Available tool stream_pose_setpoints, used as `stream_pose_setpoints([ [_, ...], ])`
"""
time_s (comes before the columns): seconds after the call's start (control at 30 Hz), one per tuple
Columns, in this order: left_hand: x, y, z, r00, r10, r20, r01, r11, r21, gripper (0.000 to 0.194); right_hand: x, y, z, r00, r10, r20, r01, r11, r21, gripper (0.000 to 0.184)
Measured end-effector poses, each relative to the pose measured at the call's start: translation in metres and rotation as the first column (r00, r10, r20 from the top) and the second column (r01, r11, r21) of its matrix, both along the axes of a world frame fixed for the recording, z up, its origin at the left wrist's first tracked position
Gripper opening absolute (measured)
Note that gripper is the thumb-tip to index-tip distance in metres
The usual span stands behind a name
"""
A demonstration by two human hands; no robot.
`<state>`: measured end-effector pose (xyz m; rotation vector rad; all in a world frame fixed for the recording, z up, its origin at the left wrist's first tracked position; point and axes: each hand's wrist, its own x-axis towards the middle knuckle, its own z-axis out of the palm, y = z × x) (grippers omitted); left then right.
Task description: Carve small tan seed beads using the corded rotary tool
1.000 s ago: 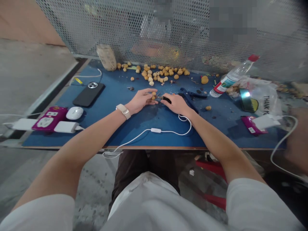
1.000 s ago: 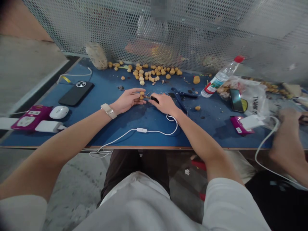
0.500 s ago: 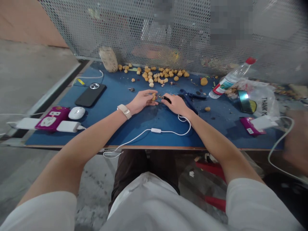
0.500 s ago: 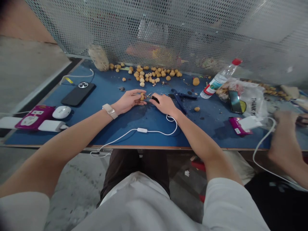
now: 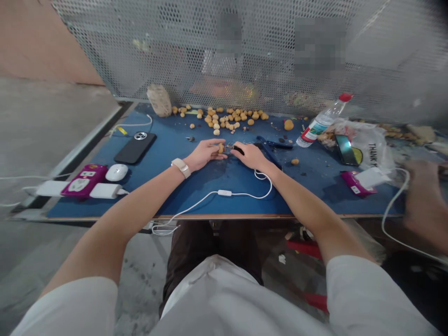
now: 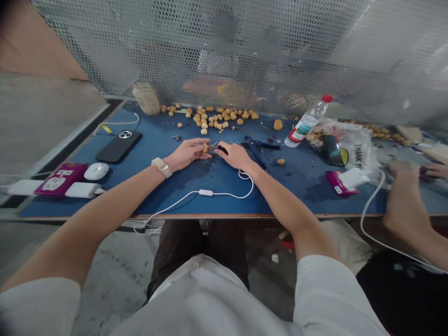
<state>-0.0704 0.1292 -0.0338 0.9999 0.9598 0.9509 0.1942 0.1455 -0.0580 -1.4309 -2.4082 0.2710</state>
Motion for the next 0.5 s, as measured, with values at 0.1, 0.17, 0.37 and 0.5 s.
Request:
stream_pose_setpoints([
  [0.1,-0.001,0.003,-0.003,1.0,0.015,0.006,-0.015,1.0,0.005,0.044,-0.002,0.001,0.002,0.999,0.016,0.031,-0.015,1.0,-0.015,0.058],
  [0.17,-0.001,0.005,-0.004,1.0,0.019,0.004,-0.019,1.0,0.008,0.044,-0.004,0.001,0.003,0.999,0.013,0.032,-0.012,1.0,-0.016,0.056],
  [0.37,0.0,0.007,-0.004,0.999,0.036,-0.006,-0.036,0.999,0.009,0.045,-0.009,-0.004,0.012,0.999,-0.013,0.046,0.014,1.0,-0.02,0.052],
  [0.5,0.001,0.006,-0.003,0.999,0.036,-0.002,-0.036,0.999,0.023,0.041,-0.01,-0.007,0.016,0.999,-0.025,0.023,0.025,0.999,-0.035,0.051],
])
